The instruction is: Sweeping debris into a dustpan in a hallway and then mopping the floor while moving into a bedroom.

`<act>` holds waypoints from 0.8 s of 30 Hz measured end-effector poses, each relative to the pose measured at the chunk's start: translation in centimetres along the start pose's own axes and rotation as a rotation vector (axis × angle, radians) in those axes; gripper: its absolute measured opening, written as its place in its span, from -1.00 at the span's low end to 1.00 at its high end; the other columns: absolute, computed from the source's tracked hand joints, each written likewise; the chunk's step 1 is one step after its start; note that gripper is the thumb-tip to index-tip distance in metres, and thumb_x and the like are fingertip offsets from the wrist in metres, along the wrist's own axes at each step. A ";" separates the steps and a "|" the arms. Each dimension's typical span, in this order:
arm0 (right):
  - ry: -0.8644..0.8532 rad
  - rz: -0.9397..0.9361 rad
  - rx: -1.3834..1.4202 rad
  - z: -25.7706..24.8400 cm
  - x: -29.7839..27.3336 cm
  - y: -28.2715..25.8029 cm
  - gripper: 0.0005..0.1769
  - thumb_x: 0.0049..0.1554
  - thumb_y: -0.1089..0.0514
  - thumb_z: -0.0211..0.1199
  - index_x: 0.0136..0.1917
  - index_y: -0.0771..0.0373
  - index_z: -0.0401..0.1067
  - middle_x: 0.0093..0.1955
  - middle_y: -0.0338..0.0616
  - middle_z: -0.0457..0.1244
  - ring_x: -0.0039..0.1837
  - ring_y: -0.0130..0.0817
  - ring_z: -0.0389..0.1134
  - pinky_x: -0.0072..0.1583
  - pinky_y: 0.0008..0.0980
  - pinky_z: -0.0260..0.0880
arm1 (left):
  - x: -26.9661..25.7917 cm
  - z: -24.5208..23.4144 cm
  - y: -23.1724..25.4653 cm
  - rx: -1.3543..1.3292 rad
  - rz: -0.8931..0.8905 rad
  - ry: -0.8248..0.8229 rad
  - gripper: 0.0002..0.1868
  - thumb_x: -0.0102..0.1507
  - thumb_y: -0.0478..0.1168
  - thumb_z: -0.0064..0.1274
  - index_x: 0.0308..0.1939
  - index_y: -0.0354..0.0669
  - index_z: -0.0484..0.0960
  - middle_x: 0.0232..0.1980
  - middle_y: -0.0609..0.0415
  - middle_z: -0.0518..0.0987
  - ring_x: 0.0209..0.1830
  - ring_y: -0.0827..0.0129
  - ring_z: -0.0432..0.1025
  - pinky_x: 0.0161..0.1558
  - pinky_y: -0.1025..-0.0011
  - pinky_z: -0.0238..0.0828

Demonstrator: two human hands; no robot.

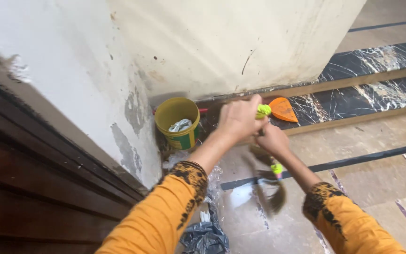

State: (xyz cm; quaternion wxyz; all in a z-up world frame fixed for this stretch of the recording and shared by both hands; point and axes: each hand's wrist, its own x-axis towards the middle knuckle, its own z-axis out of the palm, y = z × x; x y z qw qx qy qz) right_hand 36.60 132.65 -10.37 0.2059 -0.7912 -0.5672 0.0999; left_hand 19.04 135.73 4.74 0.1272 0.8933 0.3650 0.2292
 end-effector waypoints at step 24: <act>-0.289 -0.222 0.279 18.1 0.1 2.9 -0.72 -0.03 -0.01 0.28 -0.18 0.24 0.56 -0.15 0.18 0.40 0.00 0.18 0.44 0.07 0.09 0.41 | -3.3 11.7 -4.0 0.322 -0.410 -0.151 -0.63 0.10 0.01 0.26 -0.24 -0.16 0.55 -0.39 -0.16 0.65 -0.29 -0.06 0.59 -0.23 0.01 0.51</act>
